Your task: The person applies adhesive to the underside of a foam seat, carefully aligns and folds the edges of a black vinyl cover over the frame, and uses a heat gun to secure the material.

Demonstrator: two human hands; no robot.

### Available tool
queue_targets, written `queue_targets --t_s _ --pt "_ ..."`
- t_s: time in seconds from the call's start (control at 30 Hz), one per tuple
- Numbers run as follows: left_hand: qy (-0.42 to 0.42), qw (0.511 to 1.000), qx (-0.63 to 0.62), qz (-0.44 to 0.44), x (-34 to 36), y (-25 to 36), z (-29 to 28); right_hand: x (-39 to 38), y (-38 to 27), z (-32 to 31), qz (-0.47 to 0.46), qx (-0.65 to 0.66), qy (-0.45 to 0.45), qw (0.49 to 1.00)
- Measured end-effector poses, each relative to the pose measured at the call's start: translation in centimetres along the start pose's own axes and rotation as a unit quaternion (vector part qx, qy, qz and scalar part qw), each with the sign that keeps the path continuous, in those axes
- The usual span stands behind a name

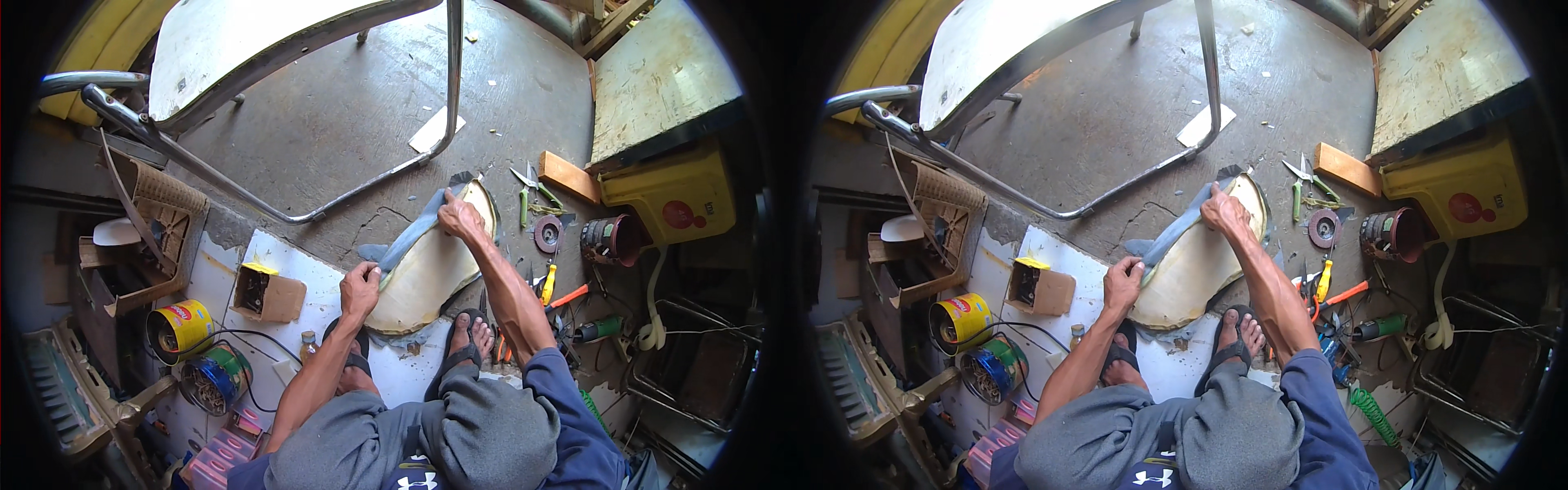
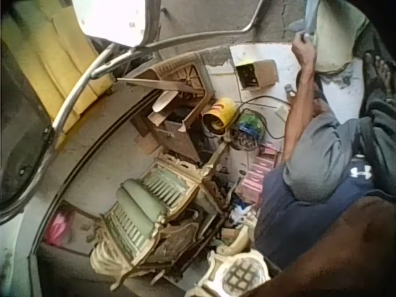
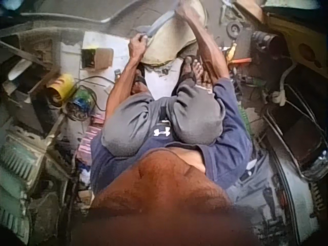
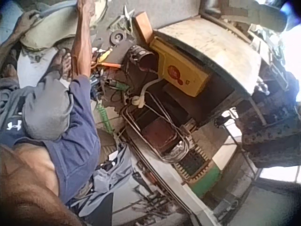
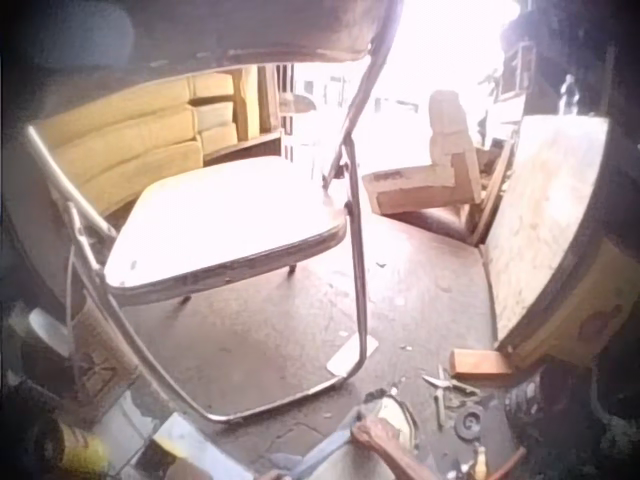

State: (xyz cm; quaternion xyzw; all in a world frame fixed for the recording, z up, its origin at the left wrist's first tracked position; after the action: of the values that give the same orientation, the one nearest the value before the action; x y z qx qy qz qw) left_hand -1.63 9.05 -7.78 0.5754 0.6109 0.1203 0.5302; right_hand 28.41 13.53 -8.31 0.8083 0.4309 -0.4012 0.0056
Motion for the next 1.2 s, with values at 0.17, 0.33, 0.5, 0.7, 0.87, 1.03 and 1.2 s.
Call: queue_targets --t_s 0.17,0.33,0.5,0.7,0.87,1.03,1.2 --pt "0.004 1.000 0.007 -0.005 -0.1 -0.1 -0.1 -1.9 -1.4 1.5 -0.051 -0.027 -0.016 0.998" --pt "0.002 1.000 -0.012 -0.019 0.0 -0.3 0.1 -4.5 -4.2 3.8 -0.086 -0.026 -0.073 0.993" --pt "0.007 1.000 -0.013 -0.017 -0.1 -0.9 -0.2 -7.2 -4.4 3.9 -0.073 0.054 -0.012 0.996" --pt "0.000 0.999 -0.031 -0.029 -0.1 -0.6 0.0 -3.8 -2.4 4.1 -0.045 0.049 -0.038 0.997" --pt "0.010 0.999 -0.036 -0.033 0.2 -1.0 0.2 -4.1 -4.8 4.9 -0.032 -0.050 -0.162 0.985" --pt "0.055 0.996 -0.055 0.034 -0.7 -1.0 -1.9 -10.1 -7.9 7.7 -0.222 -0.020 -0.044 0.974" --pt "0.182 0.978 -0.013 0.097 -8.7 -2.6 -9.2 -17.6 -8.6 10.9 -0.230 0.227 -0.224 0.919"
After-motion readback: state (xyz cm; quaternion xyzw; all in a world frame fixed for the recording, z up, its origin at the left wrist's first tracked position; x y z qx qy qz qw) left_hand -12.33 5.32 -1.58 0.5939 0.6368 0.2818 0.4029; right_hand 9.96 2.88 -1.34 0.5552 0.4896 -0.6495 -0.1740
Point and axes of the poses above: each hand's wrist, its own x-axis towards the middle knuckle, its own z-axis out of the palm, y = z × x, the point moved 7 cm from there along x, towards the middle knuckle, and after that the axes turned 6 degrees about -y, right-handed, at the moved point
